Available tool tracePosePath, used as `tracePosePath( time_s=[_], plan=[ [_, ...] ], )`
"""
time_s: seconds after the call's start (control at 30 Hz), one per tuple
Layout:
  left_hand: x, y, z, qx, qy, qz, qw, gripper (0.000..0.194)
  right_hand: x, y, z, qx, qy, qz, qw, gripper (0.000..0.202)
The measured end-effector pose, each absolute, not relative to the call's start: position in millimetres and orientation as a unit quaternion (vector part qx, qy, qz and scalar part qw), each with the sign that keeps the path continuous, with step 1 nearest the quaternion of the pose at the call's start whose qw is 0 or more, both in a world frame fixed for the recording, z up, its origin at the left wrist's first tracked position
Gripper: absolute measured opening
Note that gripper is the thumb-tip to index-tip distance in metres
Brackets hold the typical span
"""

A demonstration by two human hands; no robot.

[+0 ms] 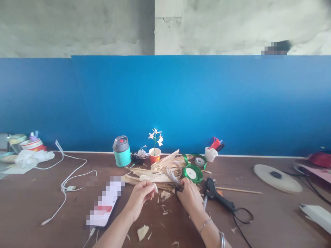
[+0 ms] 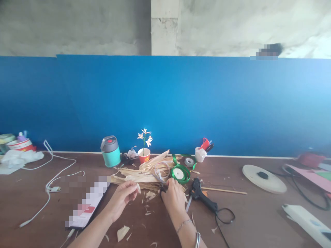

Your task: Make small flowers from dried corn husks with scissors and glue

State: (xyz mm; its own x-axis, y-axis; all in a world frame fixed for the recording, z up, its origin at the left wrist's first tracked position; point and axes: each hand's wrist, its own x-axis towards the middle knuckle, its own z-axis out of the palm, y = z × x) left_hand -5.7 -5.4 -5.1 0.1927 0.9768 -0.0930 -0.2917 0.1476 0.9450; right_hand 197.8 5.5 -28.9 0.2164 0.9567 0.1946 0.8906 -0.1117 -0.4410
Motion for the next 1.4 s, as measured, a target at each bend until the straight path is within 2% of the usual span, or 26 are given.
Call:
tracePosePath(
  time_s=[0.13, 0.23, 0.3, 0.37, 0.47, 0.53, 0.7, 0.73, 0.83, 0.97, 1.07, 1.2, 1.3, 1.4],
  plan=[
    [-3, -7, -5, 0.424, 0.409, 0.485, 0.647, 0.021, 199, 8, -38, -0.732, -0.635, 0.026, 0.244, 0.023],
    [-1, -8, -5, 0.415, 0.406, 0.492, 0.649, 0.021, 199, 8, -38, -0.714, -0.65, 0.038, 0.256, 0.029],
    [1, -8, -6, 0.414, 0.405, 0.497, 0.646, 0.021, 197, 7, -34, -0.701, -0.648, 0.051, 0.293, 0.027],
    [2, -8, -9, 0.421, 0.412, 0.499, 0.635, 0.022, 192, 5, -29, -0.662, -0.648, 0.076, 0.369, 0.019],
    [4, -8, -13, 0.441, 0.429, 0.499, 0.609, 0.022, 180, -1, -23, -0.537, -0.668, 0.24, 0.455, 0.02],
    [5, -9, -15, 0.454, 0.438, 0.495, 0.597, 0.021, 170, -6, -21, -0.478, -0.658, 0.374, 0.445, 0.027],
    [7, -11, -17, 0.491, 0.439, 0.492, 0.569, 0.012, 158, -13, -21, -0.445, -0.566, 0.548, 0.426, 0.041],
    [7, -10, -18, 0.507, 0.437, 0.5, 0.549, 0.011, 158, -13, -21, -0.44, -0.541, 0.578, 0.423, 0.04],
    [3, -10, -21, 0.61, 0.421, 0.519, 0.427, 0.027, 160, -13, -22, -0.428, -0.487, 0.641, 0.411, 0.032],
    [-2, -11, -19, 0.747, 0.38, 0.482, 0.256, 0.017, 160, -12, -21, -0.405, -0.468, 0.674, 0.404, 0.025],
    [-2, -13, -17, 0.785, 0.379, 0.46, 0.166, 0.016, 161, -13, -20, -0.428, -0.511, 0.626, 0.405, 0.023],
    [0, -12, -19, 0.79, 0.408, 0.448, 0.1, 0.012, 162, -16, -18, -0.456, -0.672, 0.356, 0.461, 0.008],
    [2, -12, -21, 0.794, 0.421, 0.433, 0.073, 0.012, 163, -18, -20, -0.452, -0.754, 0.182, 0.44, 0.014],
    [5, -14, -22, 0.791, 0.44, 0.422, 0.049, 0.013, 161, -19, -23, -0.468, -0.777, 0.087, 0.411, 0.014]
  ],
)
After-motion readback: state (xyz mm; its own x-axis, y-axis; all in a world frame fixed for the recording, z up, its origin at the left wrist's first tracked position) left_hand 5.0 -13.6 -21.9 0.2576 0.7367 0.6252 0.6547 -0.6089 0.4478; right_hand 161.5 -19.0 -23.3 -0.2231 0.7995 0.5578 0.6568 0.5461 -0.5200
